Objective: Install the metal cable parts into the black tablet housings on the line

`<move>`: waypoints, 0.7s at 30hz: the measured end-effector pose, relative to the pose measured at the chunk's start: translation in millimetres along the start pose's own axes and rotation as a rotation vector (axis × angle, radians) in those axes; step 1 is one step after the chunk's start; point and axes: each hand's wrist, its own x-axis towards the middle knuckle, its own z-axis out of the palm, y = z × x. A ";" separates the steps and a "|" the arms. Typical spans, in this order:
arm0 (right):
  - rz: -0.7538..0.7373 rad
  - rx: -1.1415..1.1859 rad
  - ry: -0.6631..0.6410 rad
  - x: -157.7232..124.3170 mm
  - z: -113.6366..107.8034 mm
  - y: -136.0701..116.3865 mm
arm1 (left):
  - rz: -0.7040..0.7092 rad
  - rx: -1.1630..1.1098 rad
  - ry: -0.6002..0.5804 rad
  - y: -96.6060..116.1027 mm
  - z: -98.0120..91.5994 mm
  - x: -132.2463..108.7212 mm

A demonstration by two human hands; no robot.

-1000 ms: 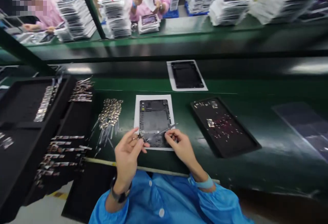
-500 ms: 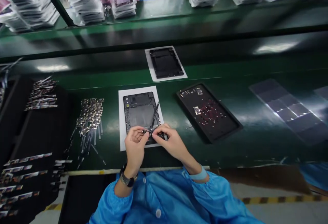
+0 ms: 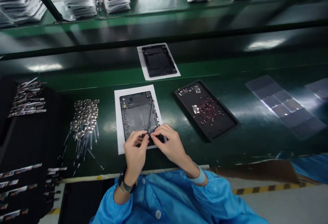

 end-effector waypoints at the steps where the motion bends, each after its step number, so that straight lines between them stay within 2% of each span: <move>1: -0.022 -0.041 0.008 -1.1 0.3 -0.6 | 0.035 0.043 -0.025 0.7 -0.3 -0.7; 4: -0.073 -0.142 0.014 -3.8 0.7 -1.0 | 0.114 0.135 -0.077 3.2 -0.9 -1.5; 9: -0.104 -0.220 -0.026 -5.3 -0.6 -1.0 | 0.149 0.221 -0.093 3.2 1.3 -0.9; 13: -0.046 -0.225 -0.063 -4.8 -5.2 -3.8 | 0.154 0.206 -0.107 1.1 3.0 -0.8; 17: 0.043 -0.133 -0.088 -3.5 -10.4 -6.1 | 0.159 0.151 -0.115 0.6 0.6 -0.4; 21: 0.118 -0.032 -0.101 -3.0 -12.8 -5.8 | 0.035 -0.014 -0.094 0.2 -2.6 0.1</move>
